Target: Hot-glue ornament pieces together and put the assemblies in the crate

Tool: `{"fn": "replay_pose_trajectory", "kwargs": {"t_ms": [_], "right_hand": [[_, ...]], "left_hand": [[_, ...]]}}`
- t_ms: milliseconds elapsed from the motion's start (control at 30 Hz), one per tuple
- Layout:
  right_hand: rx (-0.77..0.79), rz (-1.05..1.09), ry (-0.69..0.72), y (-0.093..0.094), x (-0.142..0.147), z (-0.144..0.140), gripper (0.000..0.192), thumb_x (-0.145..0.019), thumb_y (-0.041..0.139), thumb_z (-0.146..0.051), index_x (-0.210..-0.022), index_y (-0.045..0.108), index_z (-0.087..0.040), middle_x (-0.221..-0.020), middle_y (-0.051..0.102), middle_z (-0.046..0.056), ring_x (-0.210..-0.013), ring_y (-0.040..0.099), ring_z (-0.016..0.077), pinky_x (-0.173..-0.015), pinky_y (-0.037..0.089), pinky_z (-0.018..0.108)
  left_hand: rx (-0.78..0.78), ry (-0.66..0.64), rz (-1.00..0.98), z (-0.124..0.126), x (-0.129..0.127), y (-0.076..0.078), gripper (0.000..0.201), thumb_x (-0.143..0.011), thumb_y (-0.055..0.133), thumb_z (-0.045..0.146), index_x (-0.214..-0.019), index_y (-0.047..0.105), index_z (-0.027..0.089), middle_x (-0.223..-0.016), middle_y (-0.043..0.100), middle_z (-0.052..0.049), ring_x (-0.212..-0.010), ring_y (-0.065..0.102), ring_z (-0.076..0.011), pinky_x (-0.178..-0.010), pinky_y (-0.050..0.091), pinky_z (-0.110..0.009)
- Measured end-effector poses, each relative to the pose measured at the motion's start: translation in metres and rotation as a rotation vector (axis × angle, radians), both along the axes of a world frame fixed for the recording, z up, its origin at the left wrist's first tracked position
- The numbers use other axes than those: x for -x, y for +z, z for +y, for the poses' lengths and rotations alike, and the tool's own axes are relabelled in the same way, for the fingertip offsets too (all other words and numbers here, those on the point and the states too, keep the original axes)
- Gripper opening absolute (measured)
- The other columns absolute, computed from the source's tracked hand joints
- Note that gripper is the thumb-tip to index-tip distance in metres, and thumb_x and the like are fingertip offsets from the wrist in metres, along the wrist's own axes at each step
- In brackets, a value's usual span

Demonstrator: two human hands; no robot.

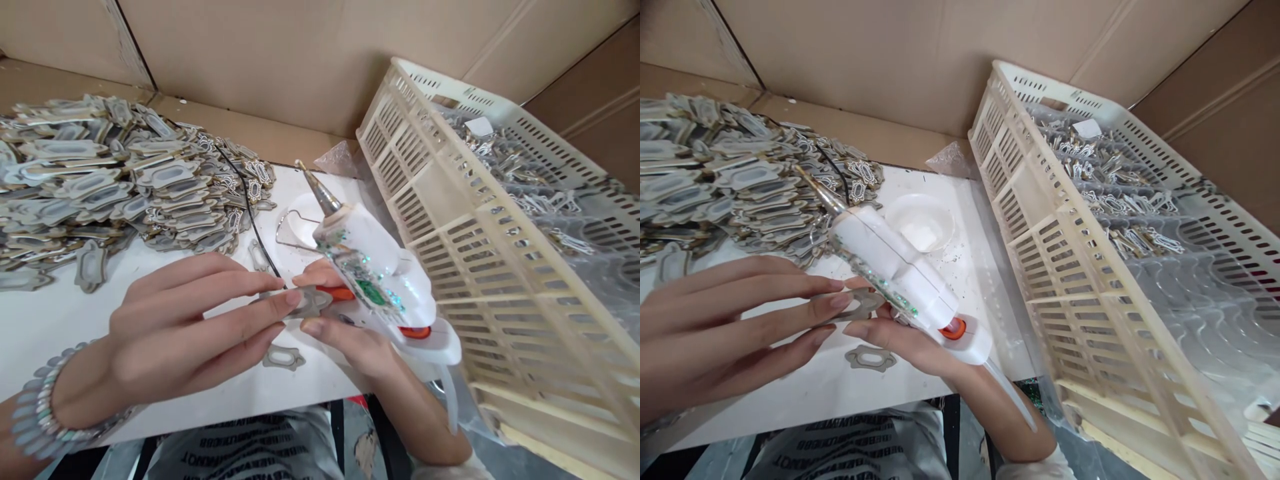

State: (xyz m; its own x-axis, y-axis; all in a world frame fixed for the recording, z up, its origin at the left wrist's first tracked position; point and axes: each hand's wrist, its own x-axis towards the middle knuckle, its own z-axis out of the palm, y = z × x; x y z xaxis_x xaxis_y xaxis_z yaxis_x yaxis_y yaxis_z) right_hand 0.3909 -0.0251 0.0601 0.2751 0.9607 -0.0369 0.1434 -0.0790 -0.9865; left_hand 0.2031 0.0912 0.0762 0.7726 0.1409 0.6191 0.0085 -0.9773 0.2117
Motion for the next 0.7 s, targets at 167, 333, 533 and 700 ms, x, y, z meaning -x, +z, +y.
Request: {"fn": "replay_pose_trajectory", "kwargs": {"t_ms": [167, 333, 533, 700], "right_hand": [[-0.103, -0.095, -0.020, -0.004, -0.002, -0.002, 0.034, -0.070, 0.078, -0.059, -0.091, 0.072, -0.032, -0.093, 0.063, 0.003, -0.097, 0.061, 0.0264, -0.102, 0.050, 0.044], [-0.115, -0.101, 0.003, -0.003, -0.003, -0.002, 0.031, -0.073, 0.076, -0.057, -0.090, 0.073, -0.032, -0.092, 0.063, 0.003, -0.096, 0.062, 0.0264, -0.098, 0.052, 0.044], [-0.080, -0.069, 0.143, -0.002, -0.001, 0.002, 0.022, -0.077, 0.073, -0.051, -0.074, 0.069, -0.029, -0.075, 0.058, 0.002, -0.079, 0.062, 0.0239, -0.083, 0.056, 0.042], [0.017, 0.068, 0.096, 0.002, 0.008, 0.004, 0.026, -0.071, 0.078, -0.050, -0.078, 0.069, -0.027, -0.074, 0.064, 0.002, -0.074, 0.066, 0.0236, -0.078, 0.059, 0.042]], "left_hand": [[-0.038, -0.022, 0.005, 0.002, 0.002, -0.004, 0.032, -0.086, 0.069, 0.017, -0.115, 0.065, 0.029, -0.103, 0.077, -0.001, -0.081, 0.073, -0.0185, -0.070, 0.064, -0.033], [0.399, -0.033, -0.059, -0.003, 0.000, -0.007, 0.034, -0.089, 0.069, 0.025, -0.121, 0.057, 0.027, -0.100, 0.075, -0.002, -0.084, 0.072, -0.0178, -0.074, 0.063, -0.033], [1.174, -0.194, 0.051, -0.003, -0.006, -0.009, 0.020, -0.099, 0.050, 0.022, -0.118, 0.045, 0.025, -0.090, 0.074, -0.001, -0.072, 0.073, -0.0167, -0.059, 0.061, -0.025], [1.317, -0.151, 0.054, -0.005, -0.012, -0.014, 0.021, -0.090, 0.059, 0.014, -0.104, 0.047, 0.023, -0.078, 0.073, 0.003, -0.063, 0.071, -0.0144, -0.054, 0.058, -0.021]]}}
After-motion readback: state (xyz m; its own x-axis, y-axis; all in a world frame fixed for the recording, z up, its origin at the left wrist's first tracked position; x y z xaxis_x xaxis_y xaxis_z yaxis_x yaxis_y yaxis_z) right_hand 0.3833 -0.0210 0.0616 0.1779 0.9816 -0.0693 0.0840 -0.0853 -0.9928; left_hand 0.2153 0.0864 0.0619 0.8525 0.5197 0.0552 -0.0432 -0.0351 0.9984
